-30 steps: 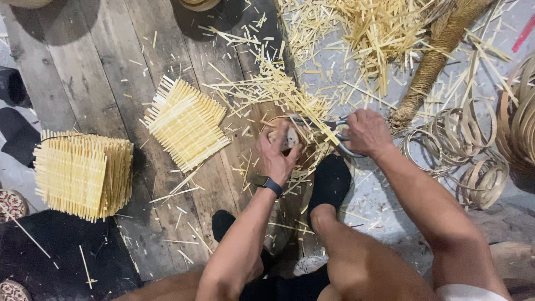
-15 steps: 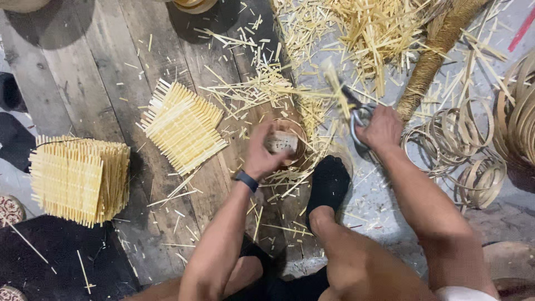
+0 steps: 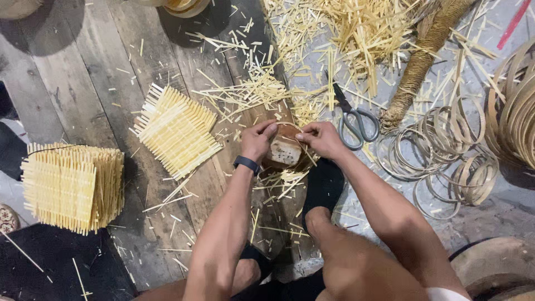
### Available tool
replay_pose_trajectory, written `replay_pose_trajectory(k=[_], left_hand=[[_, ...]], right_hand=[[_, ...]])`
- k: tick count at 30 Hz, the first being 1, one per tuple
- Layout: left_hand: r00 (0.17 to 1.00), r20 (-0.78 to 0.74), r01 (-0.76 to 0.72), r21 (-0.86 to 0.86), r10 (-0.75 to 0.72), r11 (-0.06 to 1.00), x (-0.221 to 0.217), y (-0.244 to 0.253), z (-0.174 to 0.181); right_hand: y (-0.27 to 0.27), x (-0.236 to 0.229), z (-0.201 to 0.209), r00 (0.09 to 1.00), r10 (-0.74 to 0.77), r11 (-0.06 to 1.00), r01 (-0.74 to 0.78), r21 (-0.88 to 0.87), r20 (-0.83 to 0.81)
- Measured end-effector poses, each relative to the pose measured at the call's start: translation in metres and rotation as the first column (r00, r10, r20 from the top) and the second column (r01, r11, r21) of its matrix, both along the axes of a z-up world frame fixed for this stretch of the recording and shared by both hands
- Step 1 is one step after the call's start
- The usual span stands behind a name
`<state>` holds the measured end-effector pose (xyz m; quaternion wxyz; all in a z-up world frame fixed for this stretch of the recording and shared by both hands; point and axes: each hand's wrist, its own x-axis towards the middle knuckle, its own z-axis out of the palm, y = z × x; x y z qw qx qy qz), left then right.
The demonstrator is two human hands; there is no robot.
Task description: The person places a circular bamboo ring onto a square woven bamboo mat and uses shears to trim the excess mat material around the ring. The person then removes the ring and sets the trimmed circular mat aside, repeating the process with additional mats.
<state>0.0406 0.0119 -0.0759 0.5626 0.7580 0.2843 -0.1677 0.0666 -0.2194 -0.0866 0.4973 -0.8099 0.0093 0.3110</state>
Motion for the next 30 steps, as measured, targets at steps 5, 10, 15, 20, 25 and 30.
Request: replay_pose_trajectory(k=[5,10,15,20,25,30], left_hand=[[0.993,-0.009,-0.113,0.016,0.114,0.993,-0.004,-0.005,-0.013],[0.970,-0.127,-0.221,-0.098,0.208,0.970,-0.008,-0.003,-0.027],[0.813,-0.357,-0.581,-0.452,0.459,0.677,-0.021,0.022,-0.003],[0.866,-0.339,-0.500,-0.609,0.369,0.616,-0.089,0.028,-0.016],[0.872,-0.234,-0.490,-0.403,0.431,0.773,-0.106,0.027,-0.082],[0.881,-0.298,-0.471,-0.487,0.368,0.735,-0.102,0.039,-0.083]], right_hand=[[0.002,0.002,-0.016,0.992,-0.060,0.998,0.059,-0.020,-0.110],[0.003,0.001,-0.008,0.986,-0.068,0.998,0.069,0.001,-0.149],[-0.013,-0.011,0.004,0.830,-0.013,0.927,0.220,0.305,-0.558],[0.005,-0.038,-0.007,0.775,-0.182,0.894,0.387,0.227,-0.605],[0.016,-0.043,-0.020,0.772,-0.249,0.904,0.402,0.145,-0.585],[0.014,-0.044,-0.003,0.845,-0.165,0.930,0.305,0.206,-0.508]])
